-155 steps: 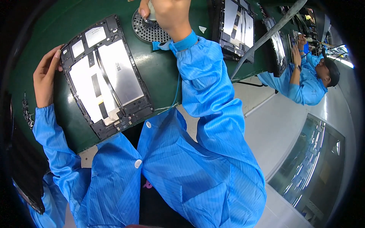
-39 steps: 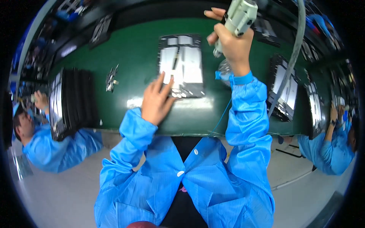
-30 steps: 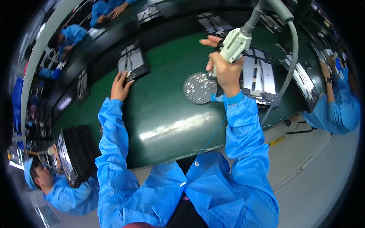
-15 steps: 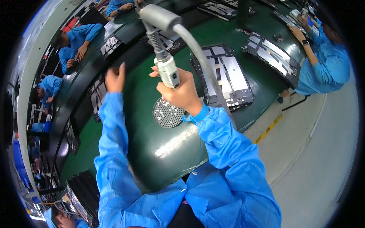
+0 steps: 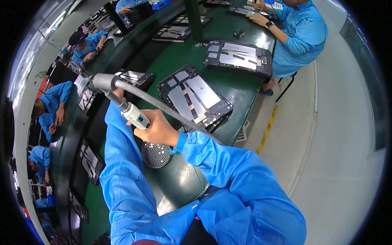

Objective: Assembling internal components and using an electric screwdriver to secure parts of a tablet on an industrial assembly line.

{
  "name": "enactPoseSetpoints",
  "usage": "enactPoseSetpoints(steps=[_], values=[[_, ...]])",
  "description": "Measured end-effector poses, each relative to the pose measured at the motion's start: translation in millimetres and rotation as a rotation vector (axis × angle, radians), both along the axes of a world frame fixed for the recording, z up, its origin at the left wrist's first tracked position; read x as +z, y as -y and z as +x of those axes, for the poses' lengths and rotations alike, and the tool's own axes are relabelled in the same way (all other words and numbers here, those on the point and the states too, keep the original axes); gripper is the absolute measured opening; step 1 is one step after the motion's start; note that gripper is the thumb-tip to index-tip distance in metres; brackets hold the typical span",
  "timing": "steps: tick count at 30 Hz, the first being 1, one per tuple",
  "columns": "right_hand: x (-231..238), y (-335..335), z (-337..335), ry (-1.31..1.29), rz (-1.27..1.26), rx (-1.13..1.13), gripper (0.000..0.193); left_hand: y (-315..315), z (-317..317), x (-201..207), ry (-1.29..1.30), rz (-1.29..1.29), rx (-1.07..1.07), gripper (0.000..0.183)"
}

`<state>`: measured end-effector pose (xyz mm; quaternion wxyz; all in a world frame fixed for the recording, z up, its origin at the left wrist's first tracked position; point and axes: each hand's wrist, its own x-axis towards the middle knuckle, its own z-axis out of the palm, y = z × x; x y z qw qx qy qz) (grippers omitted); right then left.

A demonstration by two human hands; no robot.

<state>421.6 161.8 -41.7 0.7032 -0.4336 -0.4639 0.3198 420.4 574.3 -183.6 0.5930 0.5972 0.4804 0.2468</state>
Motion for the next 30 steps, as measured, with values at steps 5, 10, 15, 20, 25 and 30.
enactPoseSetpoints(steps=[5,10,15,20,25,30], values=[[25.3,9.3,-26.5,-0.066,0.008,0.085,0.04,63.1,-129.1,74.2,0.155,0.756,0.287,0.083],[25.6,10.3,-49.9,-0.275,0.017,0.188,0.026,297.7,-282.6,157.6,0.439,0.373,0.622,0.069],[16.9,14.1,-30.8,-0.03,0.074,0.107,0.026,434.9,-345.2,113.0,0.198,0.402,0.643,0.064],[15.4,-0.3,-27.6,0.009,0.107,0.095,0.041,518.9,-347.0,81.2,-0.03,0.61,0.611,0.067],[8.7,-4.7,-45.7,0.015,0.089,0.156,0.045,558.6,-349.7,98.6,-0.373,0.456,0.515,0.075],[3.7,1.2,-36.4,0.075,0.044,0.132,0.049,550.6,-408.5,105.7,-0.623,0.749,0.705,0.048]])
